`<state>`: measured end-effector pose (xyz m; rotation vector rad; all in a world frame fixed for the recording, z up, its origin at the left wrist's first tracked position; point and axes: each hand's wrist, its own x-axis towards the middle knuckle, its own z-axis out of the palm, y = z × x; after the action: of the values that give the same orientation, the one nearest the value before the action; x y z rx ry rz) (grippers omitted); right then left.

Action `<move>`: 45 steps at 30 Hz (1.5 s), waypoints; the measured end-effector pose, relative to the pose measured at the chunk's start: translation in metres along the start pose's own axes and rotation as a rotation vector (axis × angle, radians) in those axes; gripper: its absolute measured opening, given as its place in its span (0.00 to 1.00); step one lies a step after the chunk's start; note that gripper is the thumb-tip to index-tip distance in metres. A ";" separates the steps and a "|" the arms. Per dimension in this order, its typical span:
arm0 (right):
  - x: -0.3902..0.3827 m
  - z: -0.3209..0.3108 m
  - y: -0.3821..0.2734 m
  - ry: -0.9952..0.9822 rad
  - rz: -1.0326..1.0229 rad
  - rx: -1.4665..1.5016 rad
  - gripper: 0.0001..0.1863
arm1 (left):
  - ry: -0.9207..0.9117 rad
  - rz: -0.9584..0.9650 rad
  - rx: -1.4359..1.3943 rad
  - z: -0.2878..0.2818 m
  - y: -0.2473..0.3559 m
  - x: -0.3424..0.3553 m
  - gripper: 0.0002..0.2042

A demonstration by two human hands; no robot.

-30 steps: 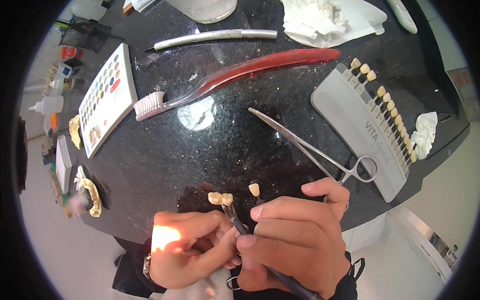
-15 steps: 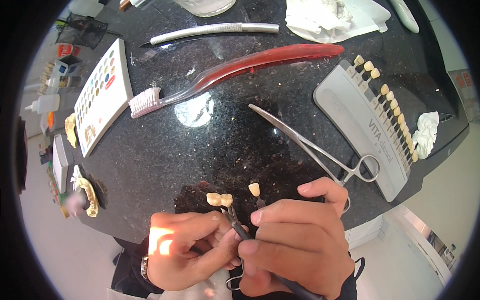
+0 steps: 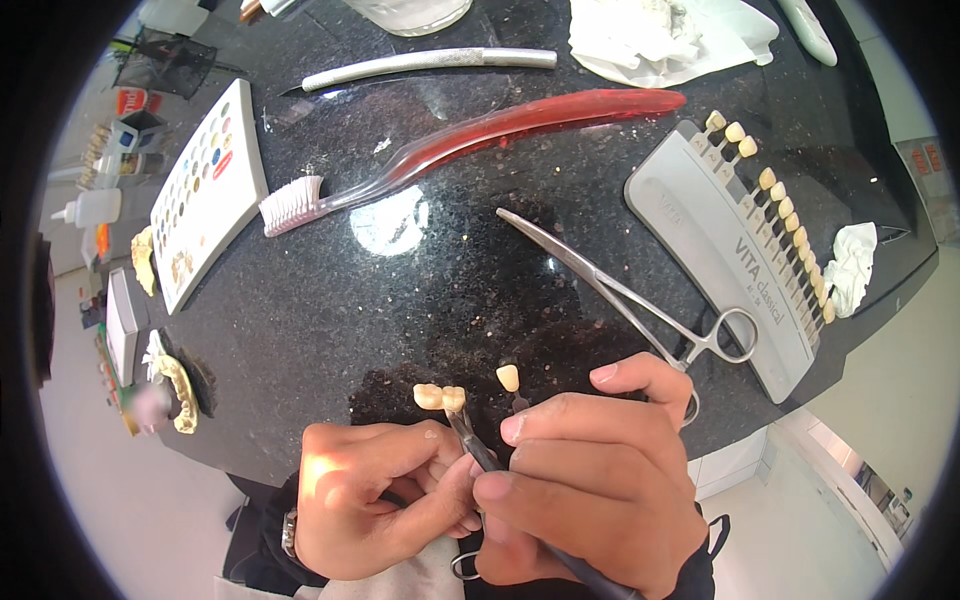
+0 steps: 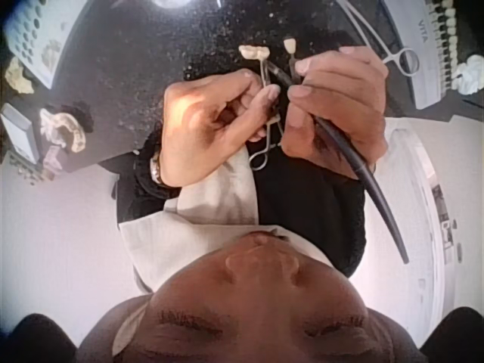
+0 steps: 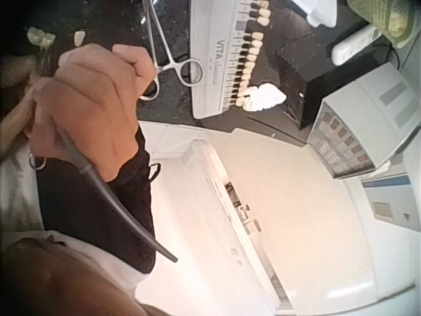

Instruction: The person colors a dental crown by hand using a fine brush to apply pigment while holding the prosthetic with a clamp.

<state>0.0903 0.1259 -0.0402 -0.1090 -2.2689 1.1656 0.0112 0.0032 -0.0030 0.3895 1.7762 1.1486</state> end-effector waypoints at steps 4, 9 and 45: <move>0.001 0.002 0.001 -0.011 -0.015 -0.008 0.08 | -0.003 0.013 0.041 -0.001 0.001 0.000 0.06; -0.001 0.000 0.001 -0.017 -0.021 0.037 0.08 | -0.006 0.003 0.017 -0.001 0.000 0.000 0.06; 0.003 -0.004 0.001 -0.048 -0.005 0.043 0.08 | -0.001 0.026 0.014 -0.001 -0.002 -0.001 0.05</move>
<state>0.0897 0.1305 -0.0378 -0.0596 -2.2826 1.2261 0.0114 0.0013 -0.0037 0.4224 1.7837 1.1538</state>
